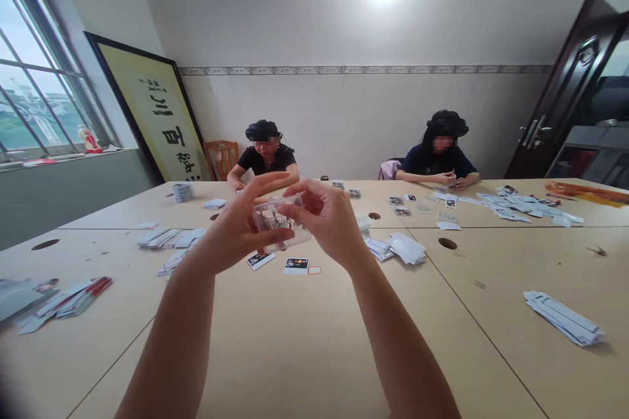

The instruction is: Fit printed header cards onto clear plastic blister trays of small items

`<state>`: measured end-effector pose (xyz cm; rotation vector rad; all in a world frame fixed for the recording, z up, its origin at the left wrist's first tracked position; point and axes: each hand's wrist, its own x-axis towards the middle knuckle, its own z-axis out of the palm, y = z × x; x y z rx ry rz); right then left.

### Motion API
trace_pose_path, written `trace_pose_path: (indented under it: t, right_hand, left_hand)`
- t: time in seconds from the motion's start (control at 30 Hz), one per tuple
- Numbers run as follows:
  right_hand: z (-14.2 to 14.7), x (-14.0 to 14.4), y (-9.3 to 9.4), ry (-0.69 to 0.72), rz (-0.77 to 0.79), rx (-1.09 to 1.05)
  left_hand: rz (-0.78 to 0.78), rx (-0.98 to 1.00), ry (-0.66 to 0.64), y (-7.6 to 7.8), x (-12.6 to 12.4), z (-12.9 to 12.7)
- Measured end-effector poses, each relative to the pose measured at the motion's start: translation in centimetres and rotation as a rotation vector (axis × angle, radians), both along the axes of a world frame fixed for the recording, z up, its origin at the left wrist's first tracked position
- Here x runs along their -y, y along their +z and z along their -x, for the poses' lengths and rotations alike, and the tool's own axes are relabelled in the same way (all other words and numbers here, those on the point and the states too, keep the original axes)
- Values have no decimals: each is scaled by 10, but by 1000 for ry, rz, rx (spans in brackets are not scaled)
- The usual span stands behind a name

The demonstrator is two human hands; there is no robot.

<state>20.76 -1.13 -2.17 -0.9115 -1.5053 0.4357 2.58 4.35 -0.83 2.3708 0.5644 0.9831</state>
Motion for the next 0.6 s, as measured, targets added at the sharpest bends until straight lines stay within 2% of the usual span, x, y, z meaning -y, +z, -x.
trace_pose_path:
  t: [0.2,0.37,0.5,0.6]
  right_hand:
    - [3,7,2,-16,-41,-37]
    - [6,12,2,-226,-135,-2]
    - [6,15,4,-121,-51,-109]
    - [7,17,5,-57,-32,-155]
  left_hand:
    - [4,92,83,2,7,-5]
    - [24,165,96,2,11,-6]
    - [-68,169,149,1,11,-6]
    - [-210,146,211,1,13,-7]
